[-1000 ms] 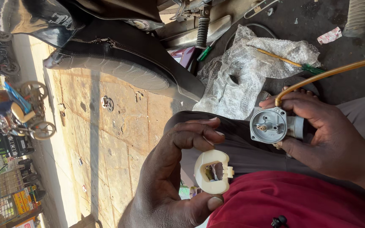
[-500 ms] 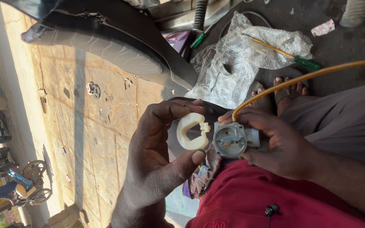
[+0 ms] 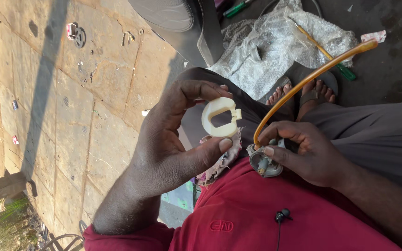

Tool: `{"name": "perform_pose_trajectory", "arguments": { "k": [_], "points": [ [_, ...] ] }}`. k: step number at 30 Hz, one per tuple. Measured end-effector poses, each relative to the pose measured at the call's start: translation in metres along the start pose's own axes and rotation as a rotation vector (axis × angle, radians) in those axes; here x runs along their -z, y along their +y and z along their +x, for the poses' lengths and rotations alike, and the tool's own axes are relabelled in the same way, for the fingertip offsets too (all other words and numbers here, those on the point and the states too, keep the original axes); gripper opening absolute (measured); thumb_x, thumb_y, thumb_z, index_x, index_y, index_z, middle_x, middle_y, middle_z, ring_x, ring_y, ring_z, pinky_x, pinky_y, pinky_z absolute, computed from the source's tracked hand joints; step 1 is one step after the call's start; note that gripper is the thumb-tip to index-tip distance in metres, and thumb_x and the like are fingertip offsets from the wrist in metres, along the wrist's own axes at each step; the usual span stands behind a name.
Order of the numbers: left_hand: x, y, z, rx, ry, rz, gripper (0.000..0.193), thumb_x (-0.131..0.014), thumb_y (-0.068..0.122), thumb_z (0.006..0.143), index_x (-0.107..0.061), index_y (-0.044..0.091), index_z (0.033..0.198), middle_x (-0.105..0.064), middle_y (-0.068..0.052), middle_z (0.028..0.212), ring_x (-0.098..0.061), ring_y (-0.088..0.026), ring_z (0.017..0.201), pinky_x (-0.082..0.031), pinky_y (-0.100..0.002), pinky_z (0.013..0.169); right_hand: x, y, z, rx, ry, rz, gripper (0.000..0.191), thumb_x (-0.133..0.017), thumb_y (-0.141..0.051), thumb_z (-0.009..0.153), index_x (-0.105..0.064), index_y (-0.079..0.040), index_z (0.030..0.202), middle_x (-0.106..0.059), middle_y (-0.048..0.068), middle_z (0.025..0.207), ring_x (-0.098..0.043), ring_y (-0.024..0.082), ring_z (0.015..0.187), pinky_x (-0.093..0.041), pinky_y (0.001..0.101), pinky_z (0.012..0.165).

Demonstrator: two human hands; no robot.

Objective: The person disassembles a motorcycle carburetor, removes the float and internal components, and reassembles the unit using a screwdriver. They then wipe the motorcycle engine area with a cloth.

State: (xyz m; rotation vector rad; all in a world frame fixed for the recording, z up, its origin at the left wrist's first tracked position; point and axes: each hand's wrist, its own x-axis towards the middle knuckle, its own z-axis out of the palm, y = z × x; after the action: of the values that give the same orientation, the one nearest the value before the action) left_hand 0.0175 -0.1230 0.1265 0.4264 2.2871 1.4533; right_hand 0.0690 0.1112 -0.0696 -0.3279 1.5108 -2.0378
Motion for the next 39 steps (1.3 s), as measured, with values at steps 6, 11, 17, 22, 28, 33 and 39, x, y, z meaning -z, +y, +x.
{"name": "perform_pose_trajectory", "arguments": {
  "k": [6,11,17,22,28,33,39],
  "points": [
    [0.004,-0.025,-0.019,0.045,0.001,-0.054,0.054,-0.085,0.015,0.096,-0.053,0.000,0.137,-0.062,-0.013,0.141,-0.057,-0.018,0.132,-0.047,-0.033,0.122,-0.011,0.003,0.016,0.069,0.011,-0.122,0.026,-0.064,-0.022,0.100,-0.054,-0.003,0.115,-0.065,0.003,0.103,-0.063,0.008,0.097,-0.053,0.0257,0.085],
    [-0.003,-0.043,-0.027,0.071,-0.001,-0.073,0.054,-0.085,0.015,0.097,-0.053,-0.001,0.137,-0.062,-0.012,0.140,-0.058,-0.017,0.131,-0.046,-0.032,0.119,-0.009,0.000,0.025,0.053,-0.031,-0.154,0.024,-0.060,-0.026,0.103,-0.054,-0.005,0.115,-0.066,0.002,0.099,-0.065,0.007,0.093,-0.054,0.0251,0.080],
    [-0.022,-0.061,-0.036,0.161,-0.063,-0.084,0.053,-0.086,0.013,0.097,-0.053,-0.001,0.136,-0.064,-0.011,0.134,-0.061,-0.016,0.125,-0.050,-0.030,0.114,-0.009,0.010,0.025,0.028,-0.088,-0.309,0.020,-0.061,-0.028,0.105,-0.058,-0.008,0.110,-0.065,0.003,0.093,-0.064,0.010,0.085,-0.054,0.0257,0.075],
    [-0.050,-0.078,-0.030,0.177,-0.124,-0.145,0.051,-0.084,0.010,0.099,-0.049,-0.001,0.136,-0.065,-0.013,0.135,-0.063,-0.016,0.129,-0.053,-0.033,0.119,-0.005,0.018,0.023,0.042,-0.077,-0.237,0.030,-0.063,-0.030,0.102,-0.053,-0.006,0.118,-0.067,0.001,0.098,-0.068,0.007,0.093,-0.055,0.0247,0.080],
    [-0.062,-0.079,-0.018,0.202,-0.090,-0.081,0.050,-0.080,0.009,0.094,-0.047,0.000,0.131,-0.067,-0.015,0.135,-0.068,-0.018,0.126,-0.056,-0.035,0.116,-0.001,0.020,0.006,0.273,-0.021,0.072,0.030,-0.066,-0.014,0.108,-0.049,-0.004,0.130,-0.064,0.005,0.128,-0.065,0.011,0.124,-0.056,0.0284,0.107],
    [-0.067,-0.082,-0.023,0.248,-0.069,-0.070,0.052,-0.080,0.008,0.096,-0.048,-0.002,0.136,-0.066,-0.015,0.132,-0.068,-0.018,0.125,-0.055,-0.033,0.116,0.003,0.029,0.003,0.215,-0.053,0.125,0.022,-0.069,-0.007,0.102,-0.059,-0.002,0.121,-0.067,0.007,0.125,-0.065,0.013,0.125,-0.055,0.0301,0.112],
    [-0.068,-0.087,-0.023,0.233,-0.091,-0.077,0.052,-0.083,0.005,0.099,-0.048,-0.002,0.136,-0.065,-0.016,0.135,-0.065,-0.017,0.126,-0.056,-0.032,0.116,0.004,0.036,0.006,0.219,-0.101,0.148,0.021,-0.073,-0.010,0.102,-0.063,-0.002,0.119,-0.069,0.004,0.115,-0.068,0.010,0.112,-0.057,0.0276,0.106]
  ]
}}
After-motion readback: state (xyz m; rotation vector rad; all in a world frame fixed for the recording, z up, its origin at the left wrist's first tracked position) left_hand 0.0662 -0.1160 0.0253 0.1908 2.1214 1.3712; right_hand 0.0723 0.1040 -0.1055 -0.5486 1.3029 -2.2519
